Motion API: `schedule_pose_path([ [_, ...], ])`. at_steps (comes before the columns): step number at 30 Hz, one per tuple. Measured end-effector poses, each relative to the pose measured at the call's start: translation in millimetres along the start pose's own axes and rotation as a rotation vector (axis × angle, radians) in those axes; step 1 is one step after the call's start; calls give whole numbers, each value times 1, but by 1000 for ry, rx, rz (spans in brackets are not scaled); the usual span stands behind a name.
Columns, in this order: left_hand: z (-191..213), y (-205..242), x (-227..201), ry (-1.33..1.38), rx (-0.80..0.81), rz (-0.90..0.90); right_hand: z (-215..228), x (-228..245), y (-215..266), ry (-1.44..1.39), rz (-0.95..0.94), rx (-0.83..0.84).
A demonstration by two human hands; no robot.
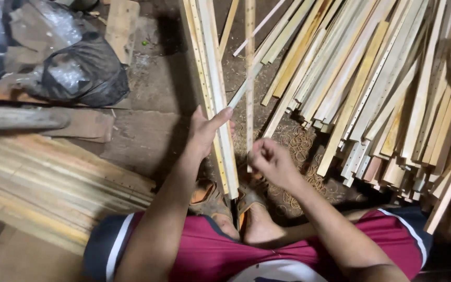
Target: The person sits on the floor and repeatedly picks up, aligns, and stacks thin wooden slats with pre-drilled holes. The person handles the slats one at a time or in small groups, moving them between piles on the floor.
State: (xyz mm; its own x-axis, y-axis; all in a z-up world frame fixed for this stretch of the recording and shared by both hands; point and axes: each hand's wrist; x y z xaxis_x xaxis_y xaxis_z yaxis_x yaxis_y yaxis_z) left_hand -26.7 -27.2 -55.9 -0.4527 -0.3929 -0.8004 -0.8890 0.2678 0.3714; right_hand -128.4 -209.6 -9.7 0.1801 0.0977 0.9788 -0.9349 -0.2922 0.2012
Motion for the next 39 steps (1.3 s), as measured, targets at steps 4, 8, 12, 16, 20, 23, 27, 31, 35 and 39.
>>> schedule_pose_path([
  [4, -10, 11, 0, -22, 60, 2, -16, -4, 29, 228, 27, 106],
  [8, 6, 8, 21, 1, -35, -80, -24, -1, 47, 308, -35, 120],
  [12, -48, 50, -12, 52, -36, -140, -31, 9, 57, 420, 55, 11],
  [16, -34, 35, 11, 75, 16, -153, -60, 65, 60, 242, 96, 165],
  [20, -30, 29, 31, 206, 31, -165, -54, 19, 62, 135, 90, 170],
  [23, -40, 41, 30, 116, -3, -232, -54, 16, 67, 275, 135, 99],
  [27, -54, 62, 6, 115, 24, -212, -51, 0, 70, 265, -49, 72],
  [31, -39, 57, -42, 275, 282, -62, -44, 18, 83, 379, -8, 215],
  [35, -49, 61, -52, 126, -92, -68, -55, 7, 87, 600, 101, 229],
  [39, -53, 62, -55, 6, -179, 40, -61, -15, 87, 659, 272, 45],
])
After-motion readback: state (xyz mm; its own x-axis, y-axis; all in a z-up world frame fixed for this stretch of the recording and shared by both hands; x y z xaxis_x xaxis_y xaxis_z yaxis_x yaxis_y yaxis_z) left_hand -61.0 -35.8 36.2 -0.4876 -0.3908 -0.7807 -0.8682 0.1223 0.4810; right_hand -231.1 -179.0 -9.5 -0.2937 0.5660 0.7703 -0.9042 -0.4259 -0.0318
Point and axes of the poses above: each hand's wrist, its own y-axis away from the middle knuckle, its own z-axis out of the back of the hand, x = y × z, and after that the axes turned 14 degrees about x, right-handed
